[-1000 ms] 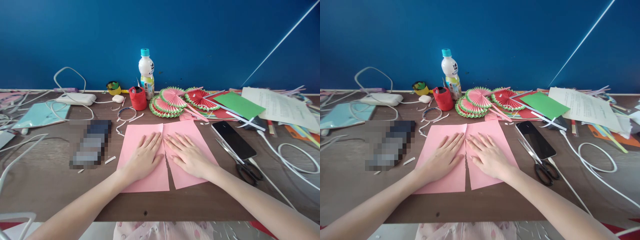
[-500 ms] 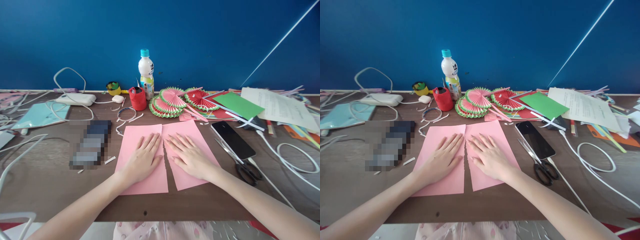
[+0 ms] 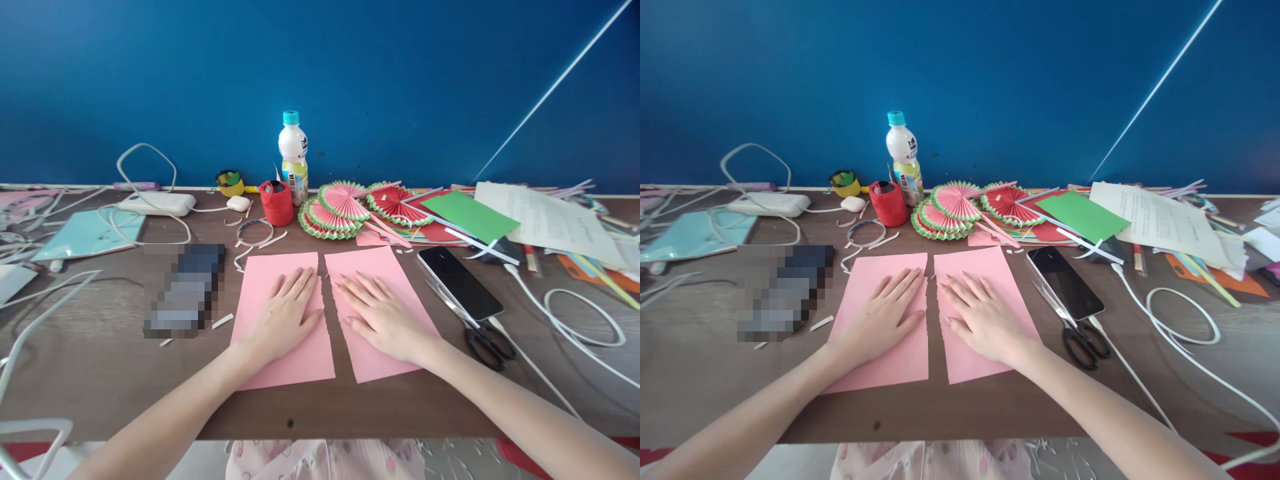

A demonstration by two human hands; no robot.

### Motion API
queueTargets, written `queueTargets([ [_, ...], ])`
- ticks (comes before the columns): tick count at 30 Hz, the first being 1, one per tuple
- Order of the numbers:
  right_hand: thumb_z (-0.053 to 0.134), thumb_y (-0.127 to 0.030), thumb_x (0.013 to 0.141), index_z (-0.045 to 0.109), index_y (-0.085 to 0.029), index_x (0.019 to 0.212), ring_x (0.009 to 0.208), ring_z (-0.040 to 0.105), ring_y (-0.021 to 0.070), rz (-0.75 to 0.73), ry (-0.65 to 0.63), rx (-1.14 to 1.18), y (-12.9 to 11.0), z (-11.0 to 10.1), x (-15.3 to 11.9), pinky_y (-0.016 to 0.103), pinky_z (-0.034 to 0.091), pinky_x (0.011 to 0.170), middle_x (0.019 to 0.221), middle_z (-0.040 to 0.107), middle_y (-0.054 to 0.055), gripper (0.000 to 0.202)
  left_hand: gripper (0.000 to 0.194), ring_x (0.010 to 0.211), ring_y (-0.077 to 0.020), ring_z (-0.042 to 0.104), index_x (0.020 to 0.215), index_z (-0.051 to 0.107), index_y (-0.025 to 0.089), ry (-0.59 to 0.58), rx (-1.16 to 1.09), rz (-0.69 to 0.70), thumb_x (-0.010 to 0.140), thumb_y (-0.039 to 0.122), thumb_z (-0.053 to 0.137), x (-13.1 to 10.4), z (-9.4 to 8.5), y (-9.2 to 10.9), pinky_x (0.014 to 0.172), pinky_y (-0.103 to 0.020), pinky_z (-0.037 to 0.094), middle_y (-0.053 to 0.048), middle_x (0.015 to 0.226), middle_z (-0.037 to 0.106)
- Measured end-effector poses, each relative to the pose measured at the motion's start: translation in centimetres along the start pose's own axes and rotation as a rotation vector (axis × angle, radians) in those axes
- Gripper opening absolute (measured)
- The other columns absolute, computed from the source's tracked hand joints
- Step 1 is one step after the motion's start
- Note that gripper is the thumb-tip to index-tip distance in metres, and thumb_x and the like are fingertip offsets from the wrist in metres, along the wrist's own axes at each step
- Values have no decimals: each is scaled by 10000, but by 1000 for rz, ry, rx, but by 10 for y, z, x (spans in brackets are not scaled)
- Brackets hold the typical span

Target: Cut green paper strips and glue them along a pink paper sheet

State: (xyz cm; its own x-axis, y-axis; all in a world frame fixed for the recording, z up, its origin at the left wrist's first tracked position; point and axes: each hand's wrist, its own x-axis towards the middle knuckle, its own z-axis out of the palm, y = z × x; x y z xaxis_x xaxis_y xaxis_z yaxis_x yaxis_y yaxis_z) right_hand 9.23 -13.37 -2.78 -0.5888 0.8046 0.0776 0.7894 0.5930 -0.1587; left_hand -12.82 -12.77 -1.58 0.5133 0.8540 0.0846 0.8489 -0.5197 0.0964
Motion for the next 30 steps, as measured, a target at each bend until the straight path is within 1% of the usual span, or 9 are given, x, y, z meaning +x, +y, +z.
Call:
queueTargets([
  [4, 269, -420, 927, 226, -248, 1437, 1388, 167, 220, 3, 2, 21, -1, -2, 0, 471, 216, 1116, 1496, 246, -25, 539, 412, 1222, -232, 428, 1270, 460, 133, 46, -32, -48, 896, 277, 360, 11, -11, -1, 1032, -406, 332, -86, 1325, 505],
  [7, 252, -438, 929, 216, -249, 1439, 1390, 155, 227, 17, -9, 17, -3, -3, 0, 481, 205, 1117, 1501, 221, -39, 545, 270, 1008, -226, 524, 1028, 579, 159, 66, -54, -91, 900, 258, 363, 28, -18, -1, 892, -382, 418, -70, 1081, 613],
  [8, 250, -438, 929, 211, -248, 1440, 1392, 148, 227, 20, -11, 16, -3, -4, 0, 483, 201, 1118, 1502, 213, -41, 546, 248, 961, -229, 526, 956, 586, 155, 70, -47, -103, 898, 272, 376, 35, -19, -1, 859, -380, 426, -72, 1010, 617],
  [10, 256, -432, 930, 195, -249, 1443, 1394, 139, 224, 23, -12, 16, -4, -4, 0, 486, 196, 1119, 1505, 205, -38, 548, 212, 919, -238, 515, 901, 574, 153, 62, -14, -84, 883, 295, 417, 47, -19, 1, 819, -383, 426, -76, 953, 600],
  [13, 272, -435, 926, 165, -259, 1448, 1395, 135, 223, 22, -13, 24, -4, -4, 0, 493, 196, 1117, 1504, 208, -35, 561, 165, 913, -239, 500, 908, 552, 151, 55, 23, -82, 874, 259, 432, 59, -14, 5, 785, -375, 419, -89, 965, 570],
  [18, 292, -431, 923, 164, -275, 1447, 1395, 135, 222, 24, 5, 42, -2, -2, 0, 492, 197, 1117, 1503, 211, -40, 562, 136, 923, -235, 481, 901, 537, 177, 30, 52, -131, 864, 190, 406, 66, -6, 9, 789, -365, 402, -79, 960, 549],
  [21, 298, -428, 921, 162, -275, 1448, 1396, 131, 224, 27, 5, 47, -2, -2, -1, 490, 193, 1119, 1503, 208, -43, 565, 145, 942, -238, 477, 899, 536, 179, 30, 61, -118, 864, 177, 395, 67, -4, 9, 796, -364, 397, -79, 962, 547],
  [27, 297, -420, 922, 203, -263, 1442, 1392, 146, 239, 24, 0, 44, -2, -3, -1, 489, 193, 1118, 1503, 206, -42, 551, 194, 896, -239, 504, 860, 532, 164, 28, 35, -138, 892, 168, 341, 71, -11, 0, 766, -363, 402, -88, 923, 560],
  [30, 310, -416, 920, 215, -260, 1439, 1392, 140, 243, 26, 7, 52, -2, -1, -1, 494, 185, 1118, 1501, 217, -34, 550, 180, 854, -223, 518, 799, 517, 165, 78, -47, -167, 878, 150, 356, 74, -15, -12, 736, -337, 406, -86, 892, 565],
])
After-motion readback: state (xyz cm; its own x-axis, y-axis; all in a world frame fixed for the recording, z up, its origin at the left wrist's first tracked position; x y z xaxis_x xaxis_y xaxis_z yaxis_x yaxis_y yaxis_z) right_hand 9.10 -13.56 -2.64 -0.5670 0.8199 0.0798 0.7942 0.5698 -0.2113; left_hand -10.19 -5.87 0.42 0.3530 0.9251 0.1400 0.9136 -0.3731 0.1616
